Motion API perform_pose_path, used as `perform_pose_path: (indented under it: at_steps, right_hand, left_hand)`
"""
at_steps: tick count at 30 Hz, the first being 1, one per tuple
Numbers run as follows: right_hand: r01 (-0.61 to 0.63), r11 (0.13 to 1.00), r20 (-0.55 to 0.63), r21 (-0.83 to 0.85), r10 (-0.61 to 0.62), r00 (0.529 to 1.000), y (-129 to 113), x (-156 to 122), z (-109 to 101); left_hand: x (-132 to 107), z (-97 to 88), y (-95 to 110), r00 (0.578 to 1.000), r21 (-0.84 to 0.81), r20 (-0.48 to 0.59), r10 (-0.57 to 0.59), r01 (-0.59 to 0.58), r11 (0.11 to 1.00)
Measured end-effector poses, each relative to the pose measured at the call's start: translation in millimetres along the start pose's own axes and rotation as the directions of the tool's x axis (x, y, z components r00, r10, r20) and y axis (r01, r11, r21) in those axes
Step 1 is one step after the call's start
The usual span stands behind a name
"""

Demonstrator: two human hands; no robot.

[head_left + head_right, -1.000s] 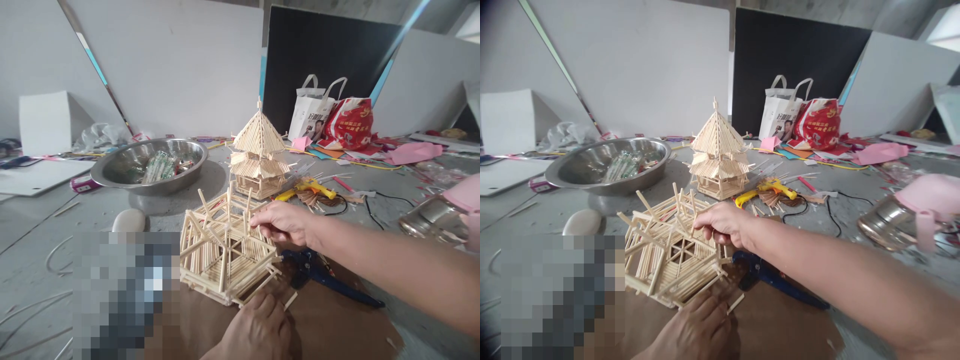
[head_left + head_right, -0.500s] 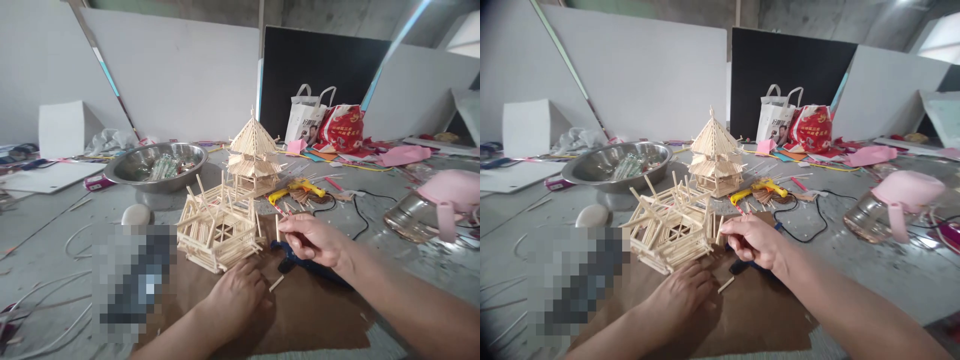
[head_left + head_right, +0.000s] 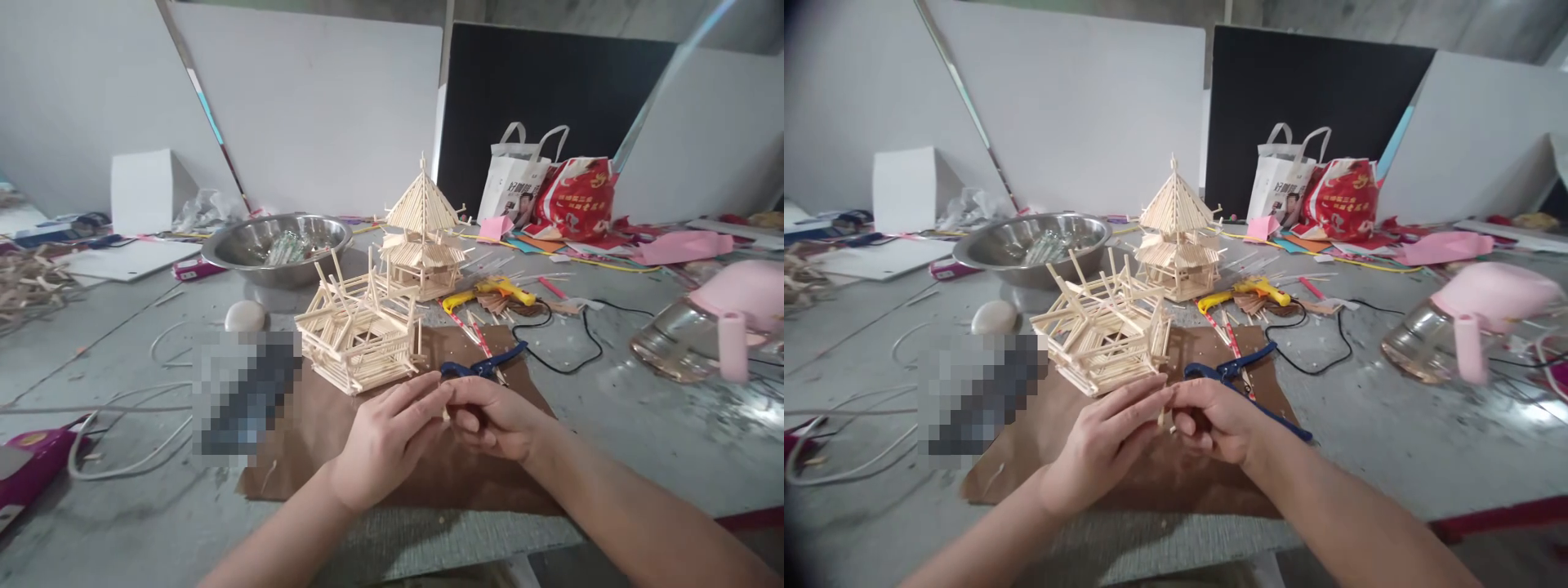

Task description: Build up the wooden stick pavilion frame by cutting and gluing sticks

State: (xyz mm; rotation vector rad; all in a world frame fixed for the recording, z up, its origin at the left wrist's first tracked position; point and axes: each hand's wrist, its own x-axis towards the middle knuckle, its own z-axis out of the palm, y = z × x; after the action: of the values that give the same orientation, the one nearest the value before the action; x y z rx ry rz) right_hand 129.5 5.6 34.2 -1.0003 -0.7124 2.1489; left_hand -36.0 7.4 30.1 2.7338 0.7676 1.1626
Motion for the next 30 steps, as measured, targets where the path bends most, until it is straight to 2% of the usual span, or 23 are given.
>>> perform_pose_path:
  at_steps: [3,5,7,9,11,12,14,15,16,18,21,23,27,30]
  right_hand:
    - [-0.040,0.999,0.041,0.037,0.039,0.998,7,3,1]
    - [0.004,1.000,0.068,-0.015,-0.003,0.998,8,6,-1]
    - [0.097,0.977,0.095,-0.189,-0.080,0.992,4,6,-6]
    - [0.195,0.870,0.108,-0.453,-0.164,0.981,-6,1,-15]
    - [0.268,0.635,0.080,-0.724,-0.309,0.948,-21,-9,-28]
    - [0.253,0.472,0.060,-0.845,-0.386,0.921,-27,-15,-35]
    - [0.133,0.121,0.042,-0.984,-0.568,0.822,-38,-25,-51]
    - [0.057,-0.024,0.060,-0.998,-0.592,0.804,-40,-29,-59]
    - [-0.002,-0.145,0.084,-0.989,-0.589,0.804,-41,-31,-67]
    - [-0.095,-0.298,0.077,-0.950,-0.516,0.853,-38,-30,-83]
    - [-0.168,-0.390,-0.005,-0.906,-0.387,0.922,-30,-21,-101]
    - [-0.160,-0.413,-0.003,-0.897,-0.356,0.935,-27,-16,-107]
    - [-0.085,-0.434,0.113,-0.897,-0.411,0.905,-28,-14,-107]
    - [-0.027,-0.413,0.177,-0.911,-0.449,0.876,-33,-19,-103]
  left_hand:
    - [3,2.3,-3,0.993,0.029,-0.107,0.054,-0.051,0.998]
    - [2,3.0,-3,0.982,0.049,-0.163,0.092,-0.085,0.995]
    - [0,2.9,-2,0.978,0.037,-0.177,0.106,-0.101,0.994]
    - [-4,2.7,0,0.990,0.018,-0.128,0.053,-0.051,0.999]
    - [-9,3.6,1,0.999,0.023,-0.043,-0.032,0.033,0.999]
    - [-12,4.7,1,0.998,0.030,-0.003,-0.066,0.066,0.997]
    - [-15,8.2,0,0.992,0.039,0.045,-0.114,0.112,0.993]
    - [-17,10.3,-1,0.989,0.035,0.051,-0.136,0.134,0.990]
    - [-17,12.6,-3,0.985,0.032,0.055,-0.165,0.163,0.986]
    - [-19,16.6,-5,0.972,0.027,0.057,-0.229,0.227,0.973]
    - [-19,20.3,-7,0.950,0.010,0.075,-0.302,0.303,0.953]
    - [-19,21.5,-8,0.938,-0.003,0.087,-0.334,0.336,0.942]
    - [-19,23.2,-8,0.924,-0.033,0.107,-0.368,0.373,0.927]
    - [-18,23.8,-7,0.920,-0.065,0.120,-0.373,0.382,0.922]
